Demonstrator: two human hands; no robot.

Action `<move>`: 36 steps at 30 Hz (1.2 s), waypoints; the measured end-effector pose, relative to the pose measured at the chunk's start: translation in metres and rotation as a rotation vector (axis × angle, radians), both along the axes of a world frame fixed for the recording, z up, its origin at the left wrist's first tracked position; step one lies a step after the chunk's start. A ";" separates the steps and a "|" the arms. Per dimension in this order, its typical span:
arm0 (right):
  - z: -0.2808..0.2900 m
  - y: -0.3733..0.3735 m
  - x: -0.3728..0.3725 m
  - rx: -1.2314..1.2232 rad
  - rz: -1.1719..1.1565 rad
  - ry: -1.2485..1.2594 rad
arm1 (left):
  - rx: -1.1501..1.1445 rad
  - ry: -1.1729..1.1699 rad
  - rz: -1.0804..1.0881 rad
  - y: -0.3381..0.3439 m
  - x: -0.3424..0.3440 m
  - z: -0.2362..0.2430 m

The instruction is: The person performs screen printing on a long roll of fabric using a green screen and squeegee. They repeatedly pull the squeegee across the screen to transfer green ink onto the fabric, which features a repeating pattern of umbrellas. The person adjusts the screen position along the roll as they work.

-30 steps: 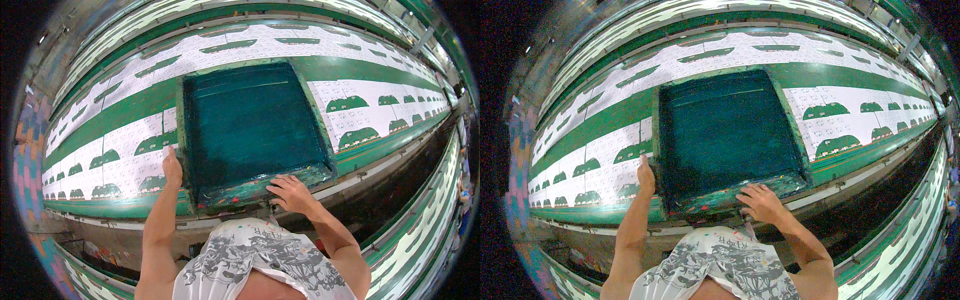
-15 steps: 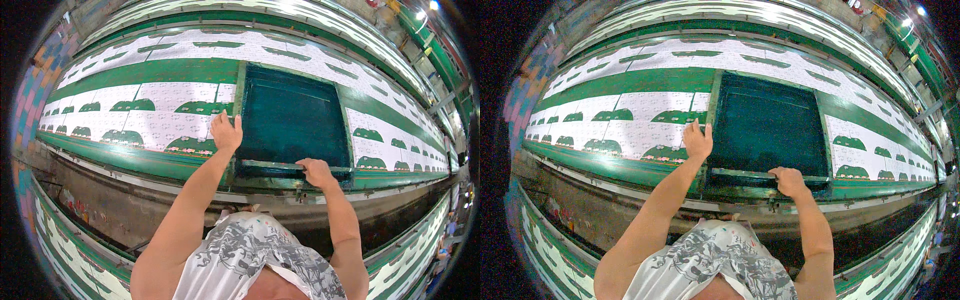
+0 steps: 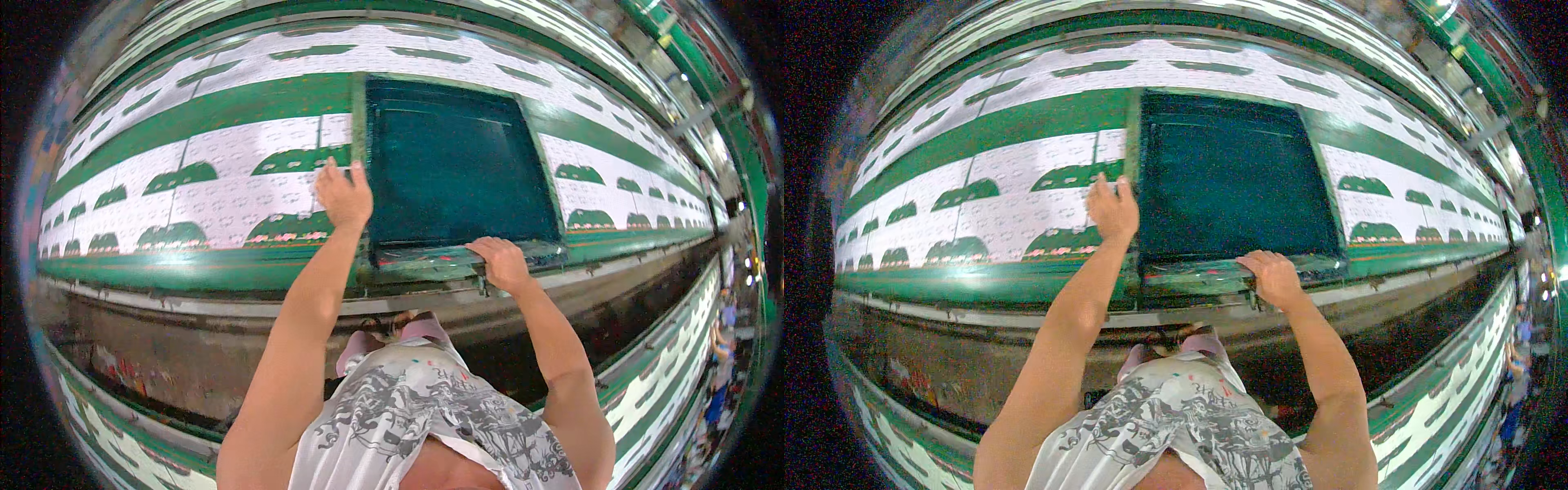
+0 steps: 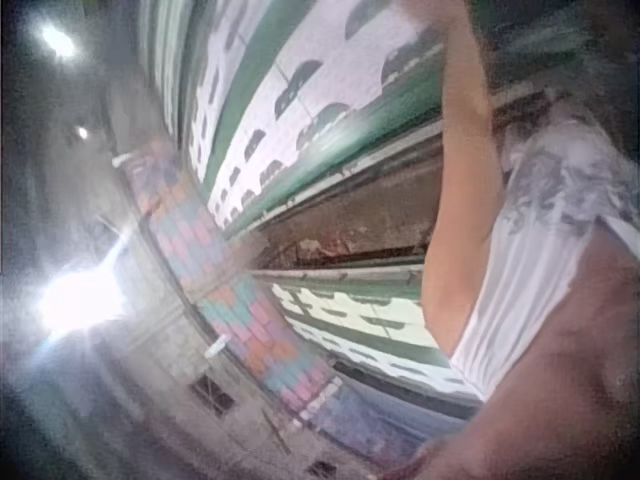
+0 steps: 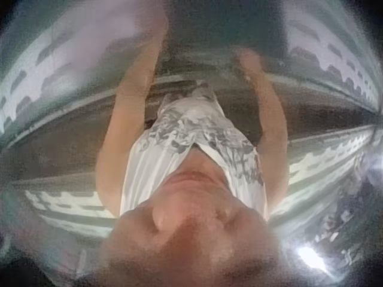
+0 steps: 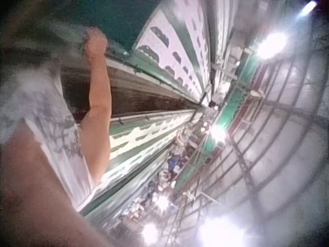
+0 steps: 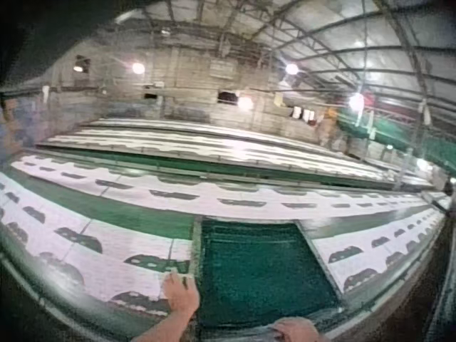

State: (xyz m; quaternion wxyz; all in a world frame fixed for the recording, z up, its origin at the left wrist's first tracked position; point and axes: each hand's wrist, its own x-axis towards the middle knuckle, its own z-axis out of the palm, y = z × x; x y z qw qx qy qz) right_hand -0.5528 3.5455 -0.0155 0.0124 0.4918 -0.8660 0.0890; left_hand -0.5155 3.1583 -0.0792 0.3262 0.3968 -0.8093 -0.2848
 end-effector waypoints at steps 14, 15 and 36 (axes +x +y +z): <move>-0.022 -0.091 -0.157 -0.027 -0.029 0.130 | -0.042 0.075 -0.078 -0.005 0.007 -0.004; -0.022 -0.101 -0.176 -0.021 -0.023 0.132 | -0.067 0.059 -0.080 -0.005 0.007 -0.003; -0.013 -0.204 -0.410 0.006 0.000 -0.008 | -0.196 -0.032 0.043 -0.002 0.008 -0.003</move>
